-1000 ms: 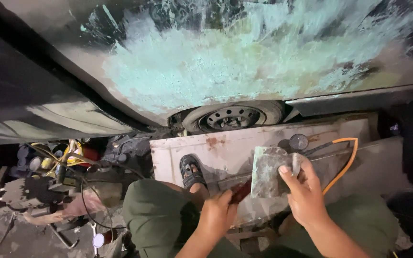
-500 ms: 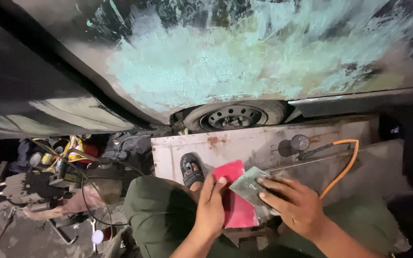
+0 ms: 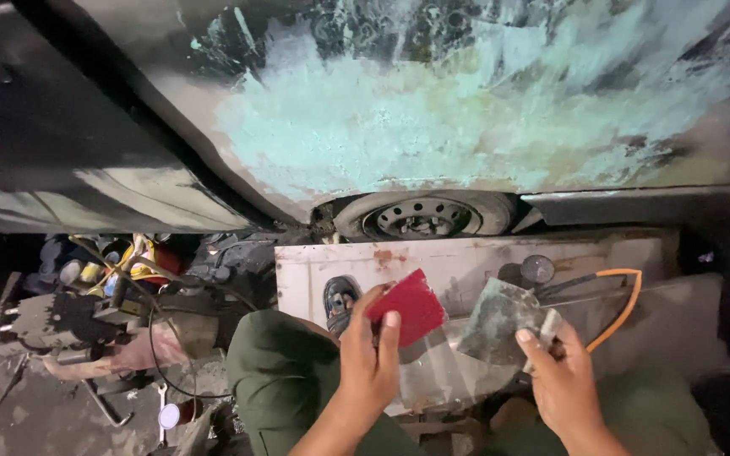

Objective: The person sands a light-colored substance on the side of a vehicle using a red sanding block and a metal scraper. They alternate between scraping the surface and sanding it down, working on the area above the wheel well.

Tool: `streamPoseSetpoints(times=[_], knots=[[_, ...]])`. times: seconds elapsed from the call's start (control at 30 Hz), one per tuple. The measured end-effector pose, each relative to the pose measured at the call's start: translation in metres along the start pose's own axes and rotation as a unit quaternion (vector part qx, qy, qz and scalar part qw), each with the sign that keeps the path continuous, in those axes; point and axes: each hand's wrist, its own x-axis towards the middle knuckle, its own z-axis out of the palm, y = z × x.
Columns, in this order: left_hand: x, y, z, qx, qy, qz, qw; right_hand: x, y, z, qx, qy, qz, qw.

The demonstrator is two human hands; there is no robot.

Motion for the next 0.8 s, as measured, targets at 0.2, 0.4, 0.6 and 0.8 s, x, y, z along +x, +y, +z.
streamPoseSetpoints(times=[0.2,0.4,0.6,0.8], knots=[[-0.014,-0.036,0.018,0.078,-0.044,0.113,0.989,-0.001,-0.003,0.021,0.268,-0.099,0.009,0.958],[-0.033,-0.061,0.021,0.240,-0.120,0.189,0.945,-0.003,-0.019,0.028,0.217,-0.085,0.028,0.972],[-0.045,-0.101,0.017,0.302,-0.267,0.176,0.898,-0.012,-0.035,0.026,0.246,-0.127,0.028,0.960],[-0.034,-0.063,0.004,0.044,-0.109,-0.186,0.976,-0.012,-0.031,0.000,-0.008,-0.084,-0.256,0.963]])
